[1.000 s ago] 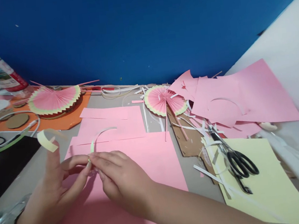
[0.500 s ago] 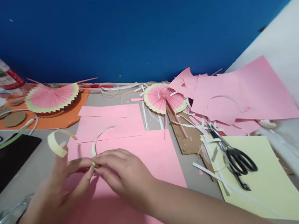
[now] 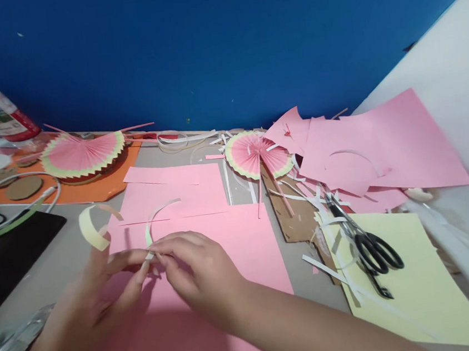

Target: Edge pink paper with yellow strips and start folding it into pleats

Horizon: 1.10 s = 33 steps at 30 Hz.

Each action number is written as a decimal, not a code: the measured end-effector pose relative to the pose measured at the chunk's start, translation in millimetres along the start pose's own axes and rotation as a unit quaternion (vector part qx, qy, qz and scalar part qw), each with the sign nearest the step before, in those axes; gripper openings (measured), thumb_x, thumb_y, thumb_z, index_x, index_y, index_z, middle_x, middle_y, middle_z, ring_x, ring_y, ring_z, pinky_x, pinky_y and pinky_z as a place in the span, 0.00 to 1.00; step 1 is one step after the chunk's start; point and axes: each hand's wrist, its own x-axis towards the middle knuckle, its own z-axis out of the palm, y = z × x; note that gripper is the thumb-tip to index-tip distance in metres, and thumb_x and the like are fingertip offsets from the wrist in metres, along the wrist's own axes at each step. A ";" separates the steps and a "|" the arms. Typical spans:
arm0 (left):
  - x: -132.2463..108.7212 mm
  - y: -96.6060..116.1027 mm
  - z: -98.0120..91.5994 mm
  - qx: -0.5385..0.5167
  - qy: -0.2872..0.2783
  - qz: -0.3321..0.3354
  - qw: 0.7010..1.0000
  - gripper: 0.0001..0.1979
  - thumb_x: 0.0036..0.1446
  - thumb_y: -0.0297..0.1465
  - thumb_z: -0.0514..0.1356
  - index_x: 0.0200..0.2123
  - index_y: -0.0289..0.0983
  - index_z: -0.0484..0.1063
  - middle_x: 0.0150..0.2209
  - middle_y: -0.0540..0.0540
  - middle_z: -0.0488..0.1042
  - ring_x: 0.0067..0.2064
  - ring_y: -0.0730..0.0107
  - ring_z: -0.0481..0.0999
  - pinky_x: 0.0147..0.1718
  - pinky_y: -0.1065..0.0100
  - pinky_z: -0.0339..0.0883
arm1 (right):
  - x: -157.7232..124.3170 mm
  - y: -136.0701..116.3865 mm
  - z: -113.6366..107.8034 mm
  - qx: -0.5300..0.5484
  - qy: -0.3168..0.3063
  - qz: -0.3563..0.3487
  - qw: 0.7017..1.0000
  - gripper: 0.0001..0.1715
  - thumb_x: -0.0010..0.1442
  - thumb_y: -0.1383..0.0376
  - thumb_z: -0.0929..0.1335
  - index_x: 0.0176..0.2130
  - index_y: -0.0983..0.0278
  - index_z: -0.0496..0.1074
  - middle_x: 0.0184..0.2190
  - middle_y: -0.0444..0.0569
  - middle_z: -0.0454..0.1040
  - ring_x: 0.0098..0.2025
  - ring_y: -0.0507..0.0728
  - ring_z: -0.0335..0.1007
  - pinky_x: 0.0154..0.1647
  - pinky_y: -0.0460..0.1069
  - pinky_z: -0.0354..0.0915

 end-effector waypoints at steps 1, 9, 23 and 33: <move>0.5 0.9 -0.5 -0.009 -0.008 -0.011 1.000 0.32 0.59 0.26 0.51 0.63 0.43 0.39 0.36 0.51 0.76 0.39 0.72 0.77 0.41 0.72 0.68 | 0.2 -0.2 0.2 0.003 0.004 0.004 1.000 0.11 0.59 0.71 0.63 0.41 0.61 0.72 0.37 0.47 0.77 0.41 0.52 0.73 0.44 0.48 0.69; -2.4 0.2 -0.3 -0.043 -0.013 -0.047 0.998 0.37 0.59 0.27 0.51 0.64 0.43 0.31 0.39 0.51 0.76 0.42 0.69 0.76 0.44 0.68 0.68 | 2.2 -3.2 1.2 0.015 0.010 0.002 1.000 0.12 0.56 0.71 0.65 0.41 0.62 0.71 0.36 0.48 0.77 0.39 0.53 0.73 0.42 0.49 0.69; 2.1 3.1 0.9 -0.054 -0.014 -0.123 0.991 0.32 0.57 0.31 0.55 0.60 0.45 0.41 0.36 0.54 0.76 0.39 0.70 0.76 0.38 0.68 0.69 | 2.3 2.0 -0.5 0.001 0.015 -0.023 1.000 0.09 0.59 0.71 0.64 0.40 0.62 0.71 0.37 0.48 0.75 0.43 0.53 0.70 0.44 0.50 0.66; 6.1 6.9 1.6 -0.064 0.010 -0.155 0.986 0.37 0.55 0.31 0.57 0.61 0.45 0.37 0.35 0.55 0.76 0.33 0.72 0.76 0.35 0.70 0.72 | 1.2 -0.1 -2.6 0.003 -0.009 -0.026 1.000 0.09 0.61 0.71 0.63 0.40 0.63 0.71 0.39 0.50 0.71 0.45 0.53 0.67 0.45 0.50 0.66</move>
